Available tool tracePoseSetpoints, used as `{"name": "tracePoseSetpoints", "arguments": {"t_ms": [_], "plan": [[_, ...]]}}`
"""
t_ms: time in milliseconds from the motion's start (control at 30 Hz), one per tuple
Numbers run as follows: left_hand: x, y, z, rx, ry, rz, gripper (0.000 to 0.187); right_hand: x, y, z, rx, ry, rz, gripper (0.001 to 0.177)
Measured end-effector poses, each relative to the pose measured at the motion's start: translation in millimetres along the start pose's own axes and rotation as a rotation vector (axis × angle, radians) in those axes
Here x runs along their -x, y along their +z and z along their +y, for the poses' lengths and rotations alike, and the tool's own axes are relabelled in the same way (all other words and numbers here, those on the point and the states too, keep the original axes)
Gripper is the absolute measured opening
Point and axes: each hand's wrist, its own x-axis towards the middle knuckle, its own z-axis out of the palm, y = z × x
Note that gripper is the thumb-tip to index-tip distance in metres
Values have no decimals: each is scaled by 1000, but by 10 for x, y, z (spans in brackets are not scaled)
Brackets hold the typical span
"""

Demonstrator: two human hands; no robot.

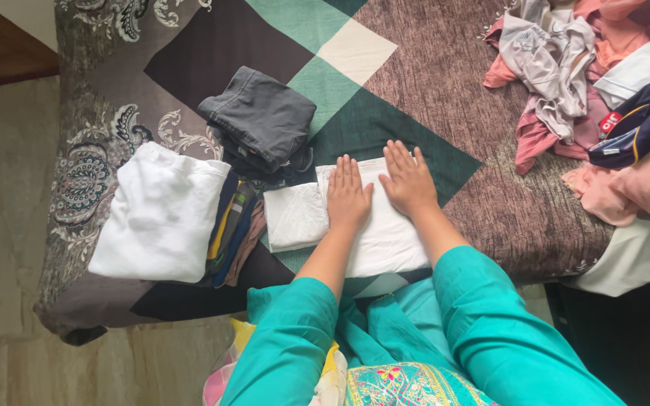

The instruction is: The person folds clothes by hand, including pants and shirts, on a bed and stacks them into a pile.

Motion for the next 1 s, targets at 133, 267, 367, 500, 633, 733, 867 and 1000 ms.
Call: {"name": "tracePoseSetpoints", "arguments": {"t_ms": [133, 267, 367, 500, 633, 733, 867, 1000], "plan": [[-71, -82, -13, -67, 56, 103, 68, -32, -88, 57, -6, 21, 80, 54], [-161, -322, 66, -135, 52, 28, 62, 50, -171, 63, -200, 34, 97, 41], [-244, -508, 145, -141, 182, 49, 34, 19, -215, 26, -139, -52, 271, 47], [-291, -699, 216, -259, 306, -2, 7, 51, -402, -32, -180, -2, 211, 20], [-117, -936, 382, -236, 366, -6, 6, 249, -778, -59, -219, -147, 371, 17], [191, -1133, 443, -229, 406, -23, 8, 533, -985, -108, -263, -279, 408, 17], [733, -1184, 431, -191, 447, -88, 15, 980, -1096, -266, -253, -344, 296, 15], [1134, -1118, 385, -128, 453, -83, 18, 1297, -1089, -358, -251, -371, 227, 13]]}}
